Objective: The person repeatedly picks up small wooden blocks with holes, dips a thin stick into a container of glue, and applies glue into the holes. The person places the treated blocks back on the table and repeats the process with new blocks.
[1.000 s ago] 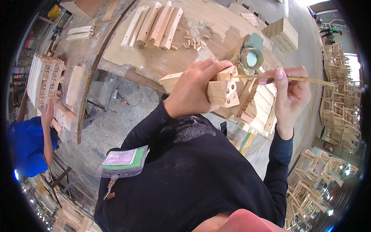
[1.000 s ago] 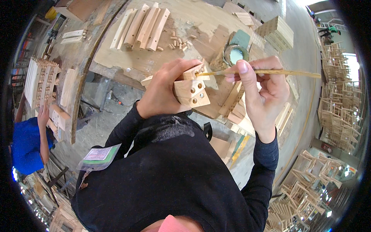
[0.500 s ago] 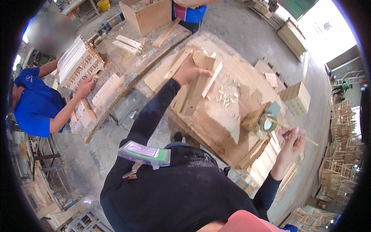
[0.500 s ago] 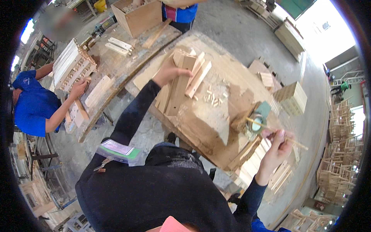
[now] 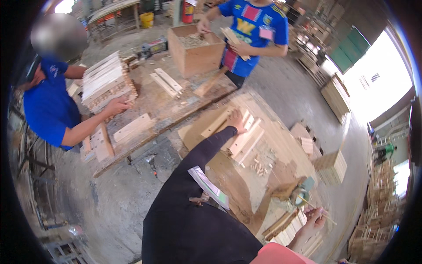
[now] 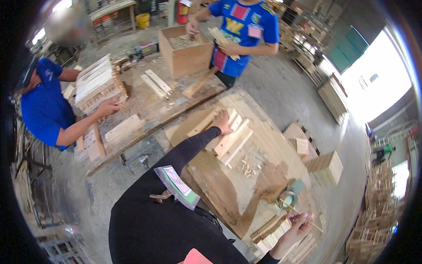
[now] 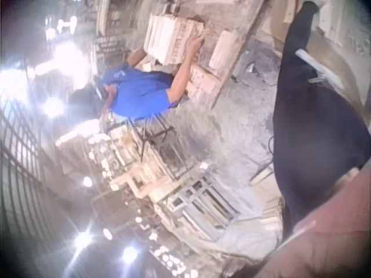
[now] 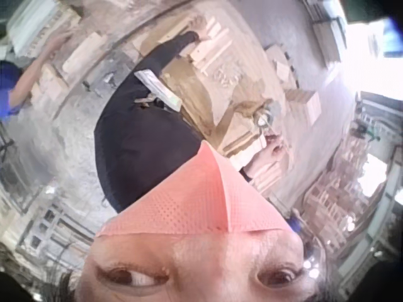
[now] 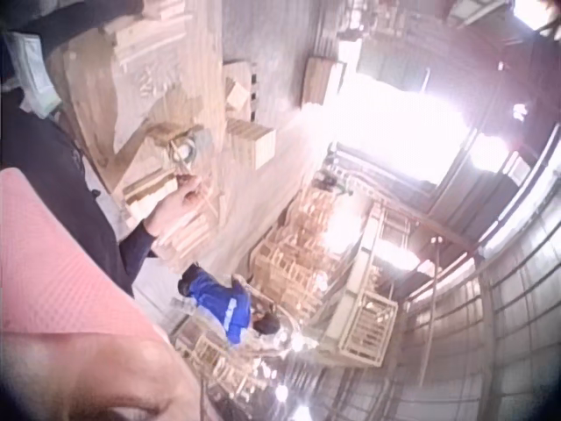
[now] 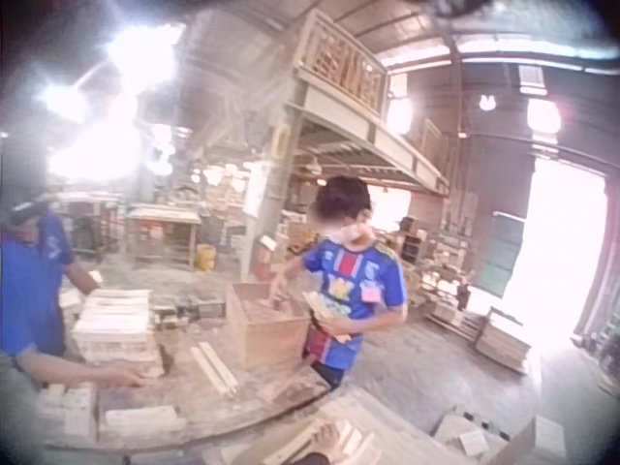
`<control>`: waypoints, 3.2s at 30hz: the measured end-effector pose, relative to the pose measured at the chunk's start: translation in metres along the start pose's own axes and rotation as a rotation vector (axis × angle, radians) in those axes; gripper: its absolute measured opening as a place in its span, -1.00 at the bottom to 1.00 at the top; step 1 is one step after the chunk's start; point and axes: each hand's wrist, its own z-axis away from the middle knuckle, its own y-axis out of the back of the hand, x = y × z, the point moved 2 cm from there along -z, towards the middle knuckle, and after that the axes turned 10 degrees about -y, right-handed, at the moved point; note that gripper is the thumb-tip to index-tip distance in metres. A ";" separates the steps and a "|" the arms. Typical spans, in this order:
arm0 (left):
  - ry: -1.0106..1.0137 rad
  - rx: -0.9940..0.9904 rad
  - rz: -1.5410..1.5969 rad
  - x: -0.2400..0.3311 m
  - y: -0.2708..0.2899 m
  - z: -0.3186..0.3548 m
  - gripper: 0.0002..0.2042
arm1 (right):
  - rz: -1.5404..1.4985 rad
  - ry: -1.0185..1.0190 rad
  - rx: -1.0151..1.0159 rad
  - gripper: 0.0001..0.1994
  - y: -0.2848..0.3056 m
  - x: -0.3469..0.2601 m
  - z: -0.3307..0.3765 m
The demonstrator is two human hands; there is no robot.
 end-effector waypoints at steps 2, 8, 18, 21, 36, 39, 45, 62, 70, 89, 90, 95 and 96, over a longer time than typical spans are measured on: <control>-0.046 0.052 0.080 -0.010 0.012 0.011 0.14 | -0.021 -0.005 -0.003 -0.79 -0.018 0.007 -0.002; -0.164 0.485 0.508 -0.078 0.036 0.102 -0.53 | -0.113 -0.072 -0.087 -0.72 -0.073 0.034 -0.014; 0.610 0.774 0.379 -0.222 -0.047 0.402 -0.76 | -0.020 -0.223 -0.306 -0.60 -0.150 0.056 -0.005; 0.891 0.487 0.409 -0.261 -0.134 0.456 -0.76 | -0.020 -0.249 -0.393 -0.60 -0.164 0.052 0.000; 0.875 0.015 0.418 -0.245 -0.198 0.441 -0.71 | -0.017 -0.265 -0.497 -0.60 -0.194 0.033 0.023; 0.833 0.083 0.400 -0.250 -0.195 0.417 -0.72 | -0.032 -0.270 -0.480 -0.59 -0.188 0.035 0.020; 0.783 0.060 0.325 -0.251 -0.188 0.381 -0.70 | -0.058 -0.285 -0.421 -0.62 -0.171 0.038 0.017; 0.792 -0.073 0.369 -0.241 -0.178 0.423 -0.71 | -0.106 -0.322 -0.465 -0.59 -0.176 0.048 0.016; 0.686 0.067 0.303 -0.252 -0.192 0.429 -0.77 | -0.136 -0.330 -0.434 -0.62 -0.180 0.043 0.026; 0.655 -0.229 0.209 -0.282 -0.264 0.445 -0.77 | -0.166 -0.401 -0.344 -0.65 -0.154 0.071 0.032; 0.660 -0.257 0.247 -0.286 -0.261 0.435 -0.77 | -0.178 -0.393 -0.329 -0.66 -0.153 0.068 0.033; 0.659 -0.422 0.309 -0.257 -0.250 0.422 -0.74 | -0.166 -0.368 -0.227 -0.69 -0.138 0.055 0.040; 0.626 -0.426 0.278 -0.257 -0.249 0.415 -0.74 | -0.166 -0.369 -0.229 -0.69 -0.134 0.057 0.039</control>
